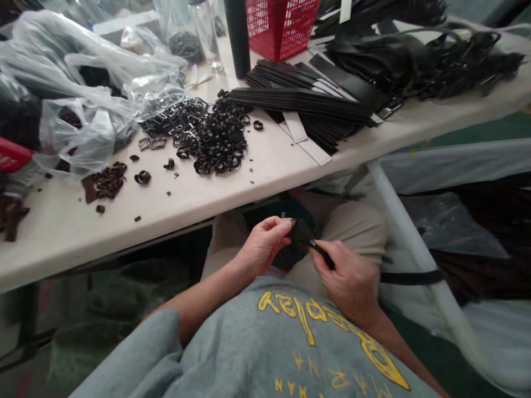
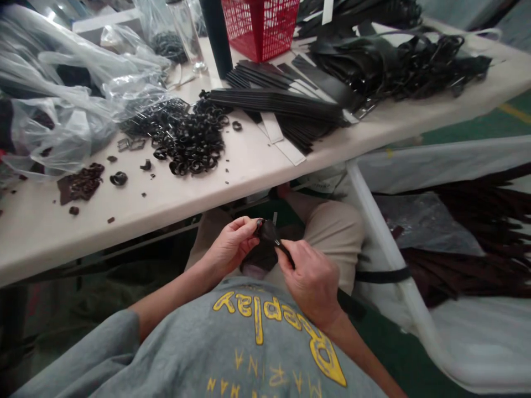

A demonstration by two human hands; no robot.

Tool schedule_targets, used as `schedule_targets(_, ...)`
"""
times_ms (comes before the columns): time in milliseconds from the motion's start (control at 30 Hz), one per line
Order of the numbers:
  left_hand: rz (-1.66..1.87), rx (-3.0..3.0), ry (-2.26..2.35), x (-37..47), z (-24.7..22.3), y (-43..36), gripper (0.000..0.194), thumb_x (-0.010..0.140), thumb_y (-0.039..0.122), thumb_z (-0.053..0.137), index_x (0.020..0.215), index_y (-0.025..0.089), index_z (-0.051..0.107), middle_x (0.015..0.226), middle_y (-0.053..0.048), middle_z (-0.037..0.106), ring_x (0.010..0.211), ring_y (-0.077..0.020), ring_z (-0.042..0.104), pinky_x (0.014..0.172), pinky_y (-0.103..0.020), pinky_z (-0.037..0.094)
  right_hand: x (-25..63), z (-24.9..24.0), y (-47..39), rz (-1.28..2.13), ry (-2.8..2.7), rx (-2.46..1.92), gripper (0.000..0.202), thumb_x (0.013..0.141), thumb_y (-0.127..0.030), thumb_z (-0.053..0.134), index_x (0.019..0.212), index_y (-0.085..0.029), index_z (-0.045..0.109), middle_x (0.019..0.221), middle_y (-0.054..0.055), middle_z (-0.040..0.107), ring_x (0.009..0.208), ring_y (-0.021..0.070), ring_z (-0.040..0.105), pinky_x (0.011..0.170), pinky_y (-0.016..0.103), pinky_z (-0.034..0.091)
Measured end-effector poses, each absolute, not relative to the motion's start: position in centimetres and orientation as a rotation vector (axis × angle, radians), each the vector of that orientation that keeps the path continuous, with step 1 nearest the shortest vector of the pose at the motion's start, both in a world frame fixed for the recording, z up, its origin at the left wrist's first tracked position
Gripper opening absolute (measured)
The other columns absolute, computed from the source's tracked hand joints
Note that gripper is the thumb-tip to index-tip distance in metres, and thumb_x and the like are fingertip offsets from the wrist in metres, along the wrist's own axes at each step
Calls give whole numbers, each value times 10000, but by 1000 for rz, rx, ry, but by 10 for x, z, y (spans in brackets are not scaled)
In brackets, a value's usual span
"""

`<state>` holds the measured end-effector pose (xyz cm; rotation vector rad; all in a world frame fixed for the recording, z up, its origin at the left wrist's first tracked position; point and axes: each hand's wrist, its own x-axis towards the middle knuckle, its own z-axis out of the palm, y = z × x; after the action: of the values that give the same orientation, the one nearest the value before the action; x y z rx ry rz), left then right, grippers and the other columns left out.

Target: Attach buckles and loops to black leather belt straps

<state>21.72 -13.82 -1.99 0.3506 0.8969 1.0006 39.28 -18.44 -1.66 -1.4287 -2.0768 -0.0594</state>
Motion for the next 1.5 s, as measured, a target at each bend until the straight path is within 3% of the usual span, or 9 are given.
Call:
schedule_targets(200, 909, 331, 831, 214, -25, -135, 432, 558, 336, 935, 915, 178, 751, 832, 8, 706, 713, -87, 636, 683, -200, 506, 394, -21, -188, 106, -2105, -1328, 139, 971, -239, 588, 906, -168, 688, 717, 12, 705, 612, 131, 643, 590, 255, 422)
schedule_targets(433, 597, 351, 682, 199, -35, -129, 458, 457, 437, 973, 702, 139, 728, 682, 3, 629, 543, -52, 527, 542, -178, 451, 393, -23, -192, 450, -2021, -1173, 59, 944, -197, 621, 943, -187, 679, 750, 15, 703, 631, 126, 650, 601, 239, 475)
schedule_targets(733, 482, 353, 642, 208, -36, -133, 454, 474, 505, 938, 630, 152, 698, 608, 12, 575, 512, -69, 474, 474, -198, 345, 394, -27, -196, 479, -2034, -1148, 66, 937, -187, 635, 987, -189, 678, 786, 23, 723, 667, 136, 667, 628, 242, 495)
schedule_targets(833, 569, 443, 751, 216, -37, -136, 446, 554, 534, 895, 615, 136, 702, 585, 0, 599, 526, -81, 510, 527, -218, 393, 393, -30, -195, 442, -2035, -1166, 76, 934, -186, 644, 1002, -190, 678, 828, 31, 741, 704, 145, 690, 656, 244, 509)
schedule_targets(1000, 895, 471, 803, 215, -35, -146, 494, 758, 623, 739, 954, 172, 788, 918, -62, 743, 806, -141, 645, 700, -241, 470, 393, -32, -192, 247, -1956, -1319, 27, 922, -205, 664, 938, -191, 681, 750, 2, 708, 616, 126, 651, 594, 236, 472)
schedule_targets(1133, 891, 458, 820, 216, -37, -155, 448, 682, 457, 866, 1039, 198, 788, 1104, -82, 748, 977, -177, 654, 836, -265, 471, 392, -33, -189, 149, -1974, -1397, 74, 946, -239, 632, 927, -192, 687, 744, 5, 712, 630, 130, 657, 596, 239, 460)
schedule_targets(1333, 832, 335, 763, 235, -52, -164, 505, 567, 362, 939, 1015, 181, 789, 1039, -78, 759, 984, -206, 678, 948, -342, 463, 389, -39, -188, -12, -2027, -1452, 165, 963, -265, 585, 857, -177, 676, 689, 14, 688, 575, 144, 633, 558, 264, 426)
schedule_targets(1500, 923, 370, 835, 235, -50, -160, 406, 609, 355, 914, 929, 133, 800, 927, -87, 767, 910, -195, 686, 940, -340, 478, 393, -44, -192, 331, -1894, -1556, 260, 921, -411, 647, 1051, -188, 681, 904, 53, 764, 743, 189, 713, 666, 276, 520)
